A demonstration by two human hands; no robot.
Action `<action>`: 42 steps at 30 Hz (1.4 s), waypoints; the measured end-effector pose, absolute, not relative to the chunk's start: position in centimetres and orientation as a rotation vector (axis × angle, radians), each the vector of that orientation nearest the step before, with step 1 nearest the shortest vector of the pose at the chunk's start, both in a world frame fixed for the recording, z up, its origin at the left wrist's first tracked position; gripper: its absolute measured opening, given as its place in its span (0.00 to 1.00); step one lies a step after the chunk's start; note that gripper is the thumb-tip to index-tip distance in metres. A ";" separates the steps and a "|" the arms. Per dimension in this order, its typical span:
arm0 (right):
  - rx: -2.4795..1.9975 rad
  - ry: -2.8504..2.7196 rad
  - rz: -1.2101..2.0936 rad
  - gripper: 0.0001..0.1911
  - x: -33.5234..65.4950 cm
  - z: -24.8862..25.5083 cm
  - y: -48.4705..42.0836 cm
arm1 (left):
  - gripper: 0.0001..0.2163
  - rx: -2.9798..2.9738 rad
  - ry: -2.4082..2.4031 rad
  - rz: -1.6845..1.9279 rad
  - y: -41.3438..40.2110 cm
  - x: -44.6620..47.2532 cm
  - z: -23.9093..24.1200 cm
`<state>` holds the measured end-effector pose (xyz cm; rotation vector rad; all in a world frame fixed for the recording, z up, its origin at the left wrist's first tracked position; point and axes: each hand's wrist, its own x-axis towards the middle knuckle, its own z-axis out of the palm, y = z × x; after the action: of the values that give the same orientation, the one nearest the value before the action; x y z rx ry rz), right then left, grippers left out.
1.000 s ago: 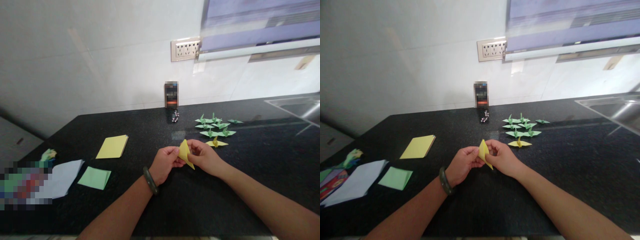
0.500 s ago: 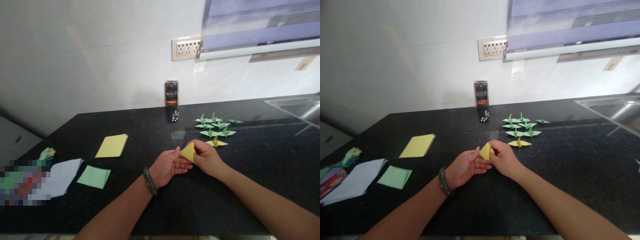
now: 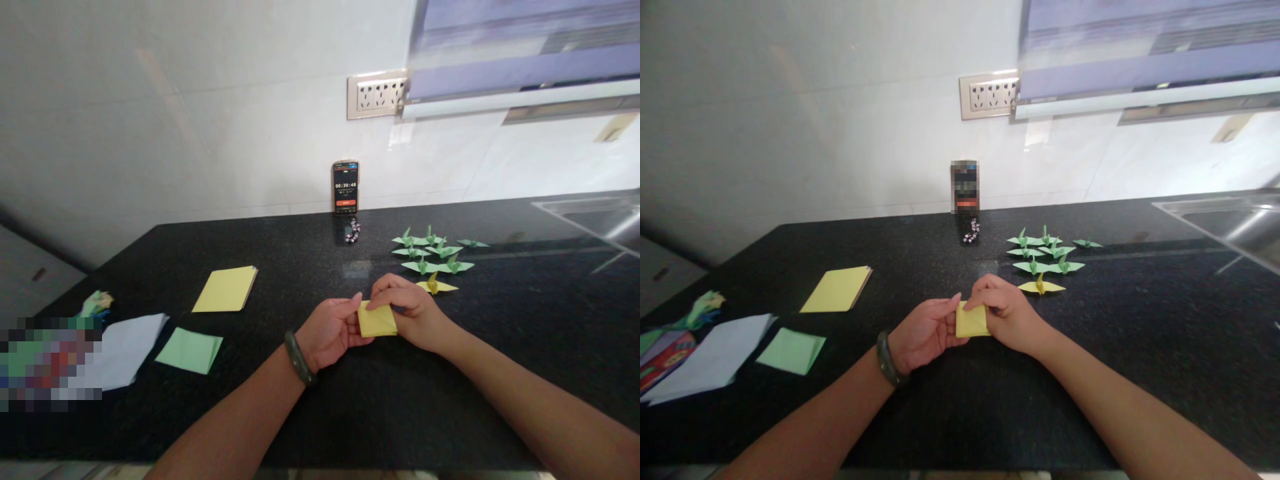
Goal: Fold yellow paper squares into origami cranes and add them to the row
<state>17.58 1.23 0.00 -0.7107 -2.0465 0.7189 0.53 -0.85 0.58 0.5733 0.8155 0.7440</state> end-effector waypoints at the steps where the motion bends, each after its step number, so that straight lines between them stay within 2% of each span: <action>1: -0.704 -2.052 0.720 0.10 17.6 0.0 1.2 | 0.11 0.579 0.817 0.749 -0.9 0.5 0.5; 6: -0.755 -1.955 0.825 0.12 17.4 0.0 1.0 | 0.08 0.625 0.824 0.801 -0.8 0.6 0.2; 11: -1.138 -1.461 1.209 0.15 16.9 0.2 0.8 | 0.09 0.621 0.794 0.988 -0.6 0.6 0.1; 13: -1.193 -1.436 1.322 0.18 16.8 0.3 0.7 | 0.09 0.618 0.773 1.071 -0.6 0.6 0.1; 15: -1.202 -1.527 1.385 0.17 16.7 0.3 0.5 | 0.08 0.629 0.747 1.131 -0.6 0.6 0.1; 21: -1.188 -1.469 1.255 0.14 16.4 0.5 0.7 | 0.09 0.777 0.941 1.123 -0.8 0.7 0.0; 28: -1.097 -1.548 1.192 0.10 16.8 0.3 0.7 | 0.06 1.062 1.060 0.928 -1.4 1.3 0.1; 34: -0.976 -1.566 1.290 0.12 16.8 -0.1 0.5 | 0.09 1.083 1.082 0.925 -1.5 1.4 0.4; 42: -0.970 -1.550 1.338 0.14 16.6 0.5 0.3 | 0.06 1.133 1.119 0.918 -1.6 1.6 0.1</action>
<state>16.55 0.29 0.55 -0.9704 -1.5503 1.3382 1.59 -1.60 0.12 1.1330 1.1186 0.9178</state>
